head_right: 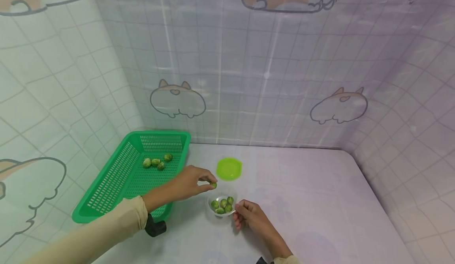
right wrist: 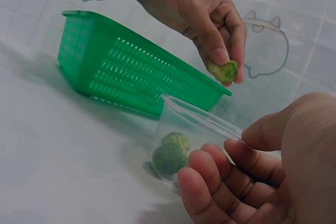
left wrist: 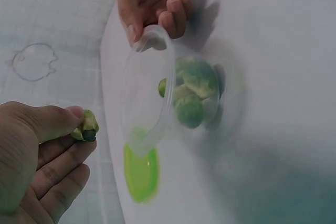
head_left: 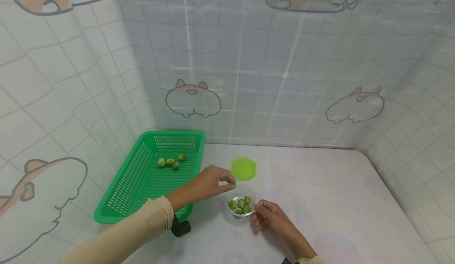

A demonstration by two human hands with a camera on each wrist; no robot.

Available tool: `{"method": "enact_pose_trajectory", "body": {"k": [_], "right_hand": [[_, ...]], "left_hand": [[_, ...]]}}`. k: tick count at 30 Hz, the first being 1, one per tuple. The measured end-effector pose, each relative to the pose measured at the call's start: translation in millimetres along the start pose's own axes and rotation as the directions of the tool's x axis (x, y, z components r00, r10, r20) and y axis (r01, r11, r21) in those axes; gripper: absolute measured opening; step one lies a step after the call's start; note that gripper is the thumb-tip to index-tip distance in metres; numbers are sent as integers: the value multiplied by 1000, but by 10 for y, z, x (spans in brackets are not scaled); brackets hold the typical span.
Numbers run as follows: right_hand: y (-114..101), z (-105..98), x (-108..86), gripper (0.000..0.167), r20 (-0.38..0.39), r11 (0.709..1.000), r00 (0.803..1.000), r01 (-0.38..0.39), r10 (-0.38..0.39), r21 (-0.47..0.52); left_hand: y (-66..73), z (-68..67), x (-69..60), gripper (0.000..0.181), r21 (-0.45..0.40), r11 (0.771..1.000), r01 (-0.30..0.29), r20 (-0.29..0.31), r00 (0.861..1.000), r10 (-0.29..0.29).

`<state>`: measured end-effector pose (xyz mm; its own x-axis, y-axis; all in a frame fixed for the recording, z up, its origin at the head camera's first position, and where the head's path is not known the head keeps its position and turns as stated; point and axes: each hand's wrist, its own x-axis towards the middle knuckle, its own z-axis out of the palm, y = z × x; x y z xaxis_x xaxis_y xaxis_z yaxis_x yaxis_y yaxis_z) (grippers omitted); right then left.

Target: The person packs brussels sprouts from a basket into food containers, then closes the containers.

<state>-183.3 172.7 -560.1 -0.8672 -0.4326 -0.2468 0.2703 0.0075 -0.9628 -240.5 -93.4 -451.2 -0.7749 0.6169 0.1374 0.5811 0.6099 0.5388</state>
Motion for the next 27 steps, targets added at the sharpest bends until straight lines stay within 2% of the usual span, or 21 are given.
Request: {"method": "enact_pose_trajectory", "body": {"k": [13, 21, 27], "right_hand": [[-15, 11, -13, 28, 9, 1000, 1000, 9, -10, 10], [-17, 18, -22, 26, -1, 1000, 1000, 17, -17, 0], [-25, 29, -21, 24, 1, 1000, 1000, 16, -16, -8]], "left_hand": [[21, 210, 109, 10, 8, 999, -44, 95, 995, 43], [24, 346, 152, 5, 132, 990, -55, 130, 991, 38], [79, 406, 164, 5, 244, 966, -86, 142, 988, 52]]}}
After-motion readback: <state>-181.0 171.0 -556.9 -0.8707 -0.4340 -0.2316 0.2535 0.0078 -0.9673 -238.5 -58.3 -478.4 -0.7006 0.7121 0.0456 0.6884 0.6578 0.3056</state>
